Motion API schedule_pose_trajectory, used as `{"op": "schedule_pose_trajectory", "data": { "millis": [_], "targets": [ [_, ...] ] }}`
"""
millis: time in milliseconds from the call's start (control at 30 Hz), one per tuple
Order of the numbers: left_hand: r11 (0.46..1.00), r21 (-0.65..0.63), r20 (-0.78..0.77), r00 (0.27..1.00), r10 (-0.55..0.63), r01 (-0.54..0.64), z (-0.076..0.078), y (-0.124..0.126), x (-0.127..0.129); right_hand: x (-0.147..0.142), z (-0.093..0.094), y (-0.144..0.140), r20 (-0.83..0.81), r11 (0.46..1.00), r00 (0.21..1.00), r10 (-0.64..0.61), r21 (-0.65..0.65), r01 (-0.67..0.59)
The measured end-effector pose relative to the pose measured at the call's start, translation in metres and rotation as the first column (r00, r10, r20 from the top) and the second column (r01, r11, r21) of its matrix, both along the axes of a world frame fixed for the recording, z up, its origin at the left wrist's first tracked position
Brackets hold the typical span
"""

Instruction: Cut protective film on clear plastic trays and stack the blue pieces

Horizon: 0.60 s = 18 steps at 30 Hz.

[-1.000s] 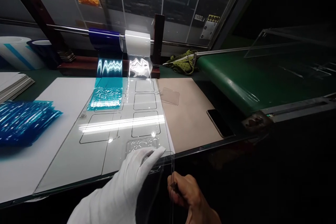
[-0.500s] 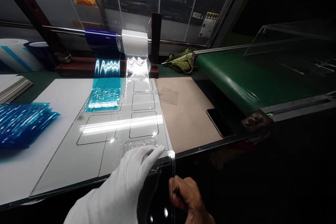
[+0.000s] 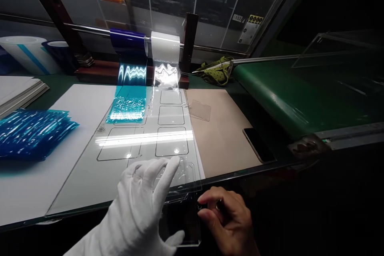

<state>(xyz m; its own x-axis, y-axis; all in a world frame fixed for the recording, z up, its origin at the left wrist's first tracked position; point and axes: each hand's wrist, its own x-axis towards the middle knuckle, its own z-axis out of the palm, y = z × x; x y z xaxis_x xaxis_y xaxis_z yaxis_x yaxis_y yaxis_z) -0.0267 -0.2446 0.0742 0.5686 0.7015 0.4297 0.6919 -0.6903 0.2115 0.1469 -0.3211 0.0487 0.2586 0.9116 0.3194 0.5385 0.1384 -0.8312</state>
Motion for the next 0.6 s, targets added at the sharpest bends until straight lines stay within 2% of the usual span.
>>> {"op": "schedule_pose_trajectory", "data": {
  "millis": [133, 267, 367, 467, 533, 600],
  "targets": [
    [1.000, -0.005, 0.011, 1.000, 0.009, -0.009, -0.002, -0.001, 0.000, 0.002, 0.004, 0.006, 0.107, 0.998, 0.992, 0.067, -0.028, -0.064],
    [0.998, 0.027, -0.029, 0.998, 0.059, -0.058, -0.003, 0.003, -0.003, 0.025, 0.004, -0.001, 0.157, 0.982, 0.972, 0.175, -0.100, -0.160],
    [0.994, 0.064, -0.055, 0.995, 0.087, -0.084, -0.002, 0.011, -0.011, 0.052, -0.003, -0.014, 0.208, 0.935, 0.940, 0.270, -0.289, -0.205],
    [0.993, 0.079, -0.011, 0.996, 0.090, -0.089, -0.001, 0.020, -0.024, 0.080, -0.014, -0.027, 0.301, 0.881, 0.919, 0.255, -0.465, -0.092],
    [0.988, 0.071, 0.049, 0.990, 0.135, -0.139, -0.005, 0.025, -0.035, 0.094, -0.017, -0.033, 0.371, 0.889, 0.903, 0.216, -0.457, -0.025],
    [0.981, 0.000, 0.151, 0.970, 0.192, -0.195, -0.014, 0.030, -0.046, 0.103, -0.017, -0.030, 0.453, 0.904, 0.874, 0.173, -0.426, 0.042]
  ]
}}
